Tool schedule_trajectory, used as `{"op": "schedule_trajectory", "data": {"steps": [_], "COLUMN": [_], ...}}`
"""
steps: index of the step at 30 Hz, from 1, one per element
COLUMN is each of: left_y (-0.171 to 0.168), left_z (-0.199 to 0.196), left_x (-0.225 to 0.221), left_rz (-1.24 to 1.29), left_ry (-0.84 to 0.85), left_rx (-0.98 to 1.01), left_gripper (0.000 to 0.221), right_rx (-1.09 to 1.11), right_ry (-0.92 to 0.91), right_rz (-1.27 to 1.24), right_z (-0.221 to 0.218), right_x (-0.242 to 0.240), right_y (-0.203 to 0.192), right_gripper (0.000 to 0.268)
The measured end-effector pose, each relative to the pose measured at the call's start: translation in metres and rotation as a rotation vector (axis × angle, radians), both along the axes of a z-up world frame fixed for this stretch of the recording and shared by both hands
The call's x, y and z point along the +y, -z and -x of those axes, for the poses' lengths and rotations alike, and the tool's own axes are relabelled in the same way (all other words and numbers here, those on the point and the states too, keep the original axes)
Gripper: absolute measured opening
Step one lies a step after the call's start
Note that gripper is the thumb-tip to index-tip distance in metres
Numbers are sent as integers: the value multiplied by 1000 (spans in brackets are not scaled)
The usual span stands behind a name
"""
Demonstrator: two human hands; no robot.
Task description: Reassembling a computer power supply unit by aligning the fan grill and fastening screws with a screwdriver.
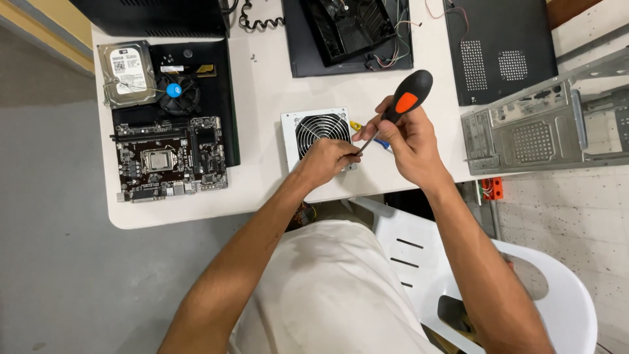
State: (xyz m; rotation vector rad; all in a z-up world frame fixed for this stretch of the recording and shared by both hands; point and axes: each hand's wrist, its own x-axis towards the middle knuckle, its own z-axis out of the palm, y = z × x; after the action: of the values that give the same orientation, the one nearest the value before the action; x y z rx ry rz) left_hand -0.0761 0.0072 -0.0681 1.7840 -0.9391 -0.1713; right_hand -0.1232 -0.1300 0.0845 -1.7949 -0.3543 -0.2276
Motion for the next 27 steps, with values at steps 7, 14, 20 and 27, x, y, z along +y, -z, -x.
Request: {"op": "schedule_trajectory", "data": {"steps": [7, 14, 20, 27], "left_y": [-13, -17, -21, -27], "left_z": [3, -3, -6, -9], "left_x": [2, 1, 1, 3], "left_rz": [-40, -53, -69, -132], "left_ry": [33, 48, 88, 135], "left_rx": [-22, -10, 13, -61], "left_gripper": [9, 8, 7, 6], "right_rx": [9, 47, -54, 70], "right_ry": [75, 81, 217, -46], "right_rz": [-5, 56, 118, 51], "right_z": [1, 5, 6, 8], "right_x": [-9, -11, -17, -3], "right_y": [-7, -18, -1, -28], "right_gripper": [22, 19, 30, 41]}}
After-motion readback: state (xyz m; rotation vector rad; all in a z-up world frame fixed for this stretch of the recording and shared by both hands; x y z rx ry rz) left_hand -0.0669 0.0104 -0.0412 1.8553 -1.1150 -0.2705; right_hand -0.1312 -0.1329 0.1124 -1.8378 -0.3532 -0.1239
